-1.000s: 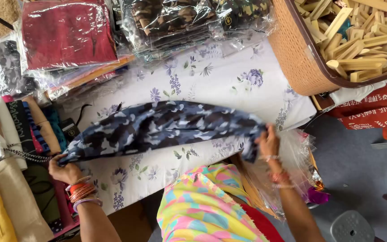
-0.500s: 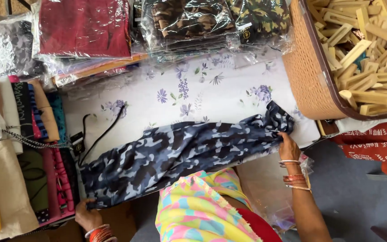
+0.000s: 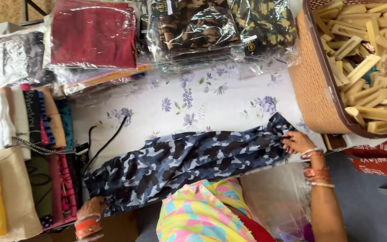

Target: Fold various pieces of clothing including leggings and small garments.

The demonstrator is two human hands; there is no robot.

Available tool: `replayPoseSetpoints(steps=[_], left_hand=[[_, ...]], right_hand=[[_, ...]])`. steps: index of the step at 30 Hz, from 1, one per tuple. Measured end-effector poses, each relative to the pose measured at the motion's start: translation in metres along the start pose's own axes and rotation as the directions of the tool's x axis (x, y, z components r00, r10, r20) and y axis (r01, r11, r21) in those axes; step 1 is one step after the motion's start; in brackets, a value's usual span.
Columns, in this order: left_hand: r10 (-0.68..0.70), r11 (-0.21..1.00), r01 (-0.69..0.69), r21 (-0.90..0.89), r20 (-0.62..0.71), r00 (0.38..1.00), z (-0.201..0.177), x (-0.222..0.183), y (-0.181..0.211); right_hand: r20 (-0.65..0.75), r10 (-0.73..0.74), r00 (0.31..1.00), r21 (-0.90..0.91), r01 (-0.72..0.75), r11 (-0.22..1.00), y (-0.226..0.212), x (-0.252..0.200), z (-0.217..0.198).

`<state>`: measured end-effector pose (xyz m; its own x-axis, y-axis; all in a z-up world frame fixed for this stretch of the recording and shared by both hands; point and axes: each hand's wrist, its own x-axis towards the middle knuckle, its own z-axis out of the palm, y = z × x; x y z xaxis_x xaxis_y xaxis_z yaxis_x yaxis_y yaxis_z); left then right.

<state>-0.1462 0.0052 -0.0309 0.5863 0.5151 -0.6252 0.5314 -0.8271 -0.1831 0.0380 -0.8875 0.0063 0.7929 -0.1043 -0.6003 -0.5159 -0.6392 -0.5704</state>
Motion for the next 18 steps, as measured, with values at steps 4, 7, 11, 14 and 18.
replayPoseSetpoints(steps=[4, 7, 11, 14, 18], left_hand=[[0.331, 0.926, -0.291, 0.240, -0.149, 0.932, -0.085, 0.025, 0.017], [0.332, 0.867, -0.489, -0.092, -0.625, 0.706, -0.171, -0.027, 0.055], [-0.103, 0.410, -0.792, -0.453, -0.886, 0.453, -0.106, 0.011, 0.098], [-0.186, 0.454, -0.557, -0.696, -0.685, 0.704, -0.044, -0.004, 0.109], [-0.122, 0.813, -0.294, -0.503, -0.640, 0.759, 0.062, -0.001, 0.070]], right_hand=[[0.023, -0.101, 0.995, 0.406, 0.083, 0.910, -0.037, 0.074, -0.014], [-0.206, -0.261, 0.943, 0.770, 0.320, 0.552, -0.113, 0.073, -0.007], [-0.347, -0.163, 0.923, 0.873, 0.382, 0.303, -0.177, 0.025, 0.003], [-0.492, -0.363, 0.791, 0.086, 0.459, 0.884, -0.058, 0.059, 0.028], [-0.564, -0.492, 0.663, -0.391, 0.310, 0.866, 0.043, 0.054, 0.040]])
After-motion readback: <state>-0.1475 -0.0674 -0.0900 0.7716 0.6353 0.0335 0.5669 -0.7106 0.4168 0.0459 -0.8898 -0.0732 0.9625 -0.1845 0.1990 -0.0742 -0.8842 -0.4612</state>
